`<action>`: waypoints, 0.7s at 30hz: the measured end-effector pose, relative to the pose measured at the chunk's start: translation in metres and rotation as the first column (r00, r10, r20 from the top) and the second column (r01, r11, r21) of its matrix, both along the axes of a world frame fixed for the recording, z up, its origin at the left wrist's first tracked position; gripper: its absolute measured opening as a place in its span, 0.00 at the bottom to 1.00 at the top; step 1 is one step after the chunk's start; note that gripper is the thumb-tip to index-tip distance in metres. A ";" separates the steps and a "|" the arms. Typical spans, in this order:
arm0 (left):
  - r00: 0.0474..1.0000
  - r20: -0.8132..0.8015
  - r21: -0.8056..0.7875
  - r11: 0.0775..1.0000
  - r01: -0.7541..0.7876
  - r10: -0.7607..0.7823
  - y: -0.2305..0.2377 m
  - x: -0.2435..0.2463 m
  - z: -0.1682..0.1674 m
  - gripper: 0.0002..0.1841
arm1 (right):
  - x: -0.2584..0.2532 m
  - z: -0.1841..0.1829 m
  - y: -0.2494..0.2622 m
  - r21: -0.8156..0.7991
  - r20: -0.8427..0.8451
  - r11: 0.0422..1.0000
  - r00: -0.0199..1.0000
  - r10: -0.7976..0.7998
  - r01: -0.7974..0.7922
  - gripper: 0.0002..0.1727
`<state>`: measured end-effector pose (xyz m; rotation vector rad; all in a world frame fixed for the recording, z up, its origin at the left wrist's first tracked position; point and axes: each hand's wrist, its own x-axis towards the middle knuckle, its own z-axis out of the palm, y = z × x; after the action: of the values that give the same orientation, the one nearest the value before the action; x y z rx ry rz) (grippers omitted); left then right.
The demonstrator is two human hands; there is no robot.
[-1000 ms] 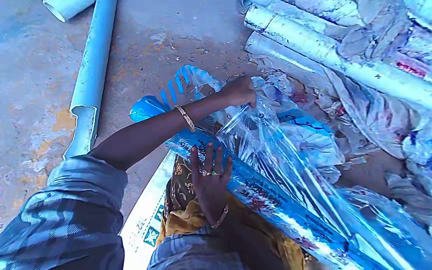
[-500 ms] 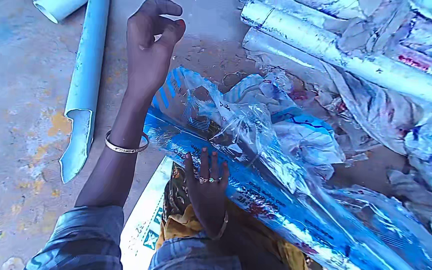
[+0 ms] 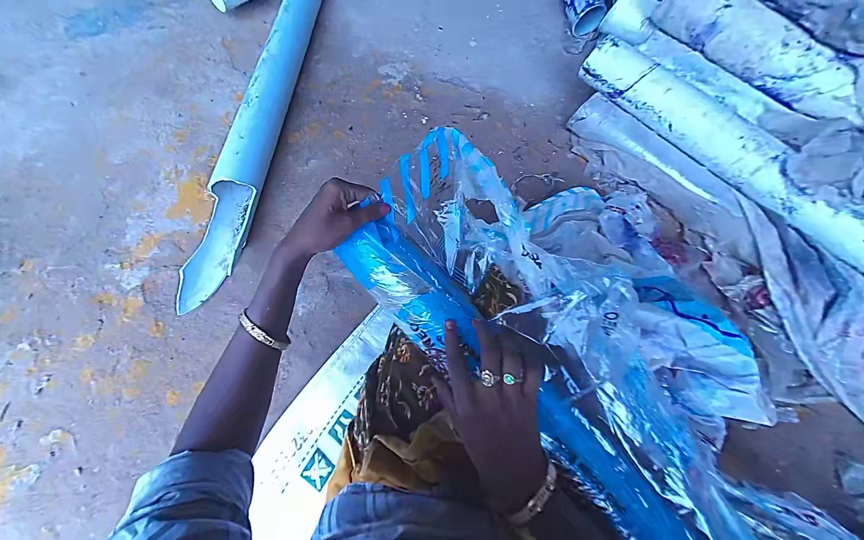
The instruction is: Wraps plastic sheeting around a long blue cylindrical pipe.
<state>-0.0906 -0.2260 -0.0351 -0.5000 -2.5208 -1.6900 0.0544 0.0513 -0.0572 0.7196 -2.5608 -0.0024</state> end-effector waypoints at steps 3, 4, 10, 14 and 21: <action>0.994 -0.066 -0.009 0.996 -0.087 0.086 0.006 -0.010 0.005 0.10 | 0.001 0.000 -0.006 0.064 -0.009 0.998 1.000 -0.027 0.028 0.35; 0.996 -0.035 -0.003 0.996 -0.085 0.085 0.007 -0.014 0.009 0.11 | 0.001 0.000 -0.008 0.082 -0.035 0.996 0.999 -0.031 0.034 0.33; 0.984 0.176 0.076 0.997 0.001 -0.014 0.018 -0.040 0.033 0.18 | 0.006 -0.007 -0.012 0.060 -0.126 0.996 0.990 -0.059 0.067 0.21; 0.969 0.228 0.075 0.994 0.080 -0.095 0.035 -0.067 0.038 0.19 | 0.007 -0.011 -0.014 0.036 -0.161 0.993 0.981 -0.104 0.111 0.19; 0.937 0.321 -0.088 0.980 0.177 -0.140 0.095 -0.124 0.037 0.16 | 0.012 -0.018 -0.017 -0.012 -0.196 0.989 0.970 -0.145 0.145 0.15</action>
<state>-0.2148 -0.1308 0.0020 -0.4895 -2.8877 -1.8145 0.0668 0.0345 -0.0756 0.5041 -2.4169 -0.1186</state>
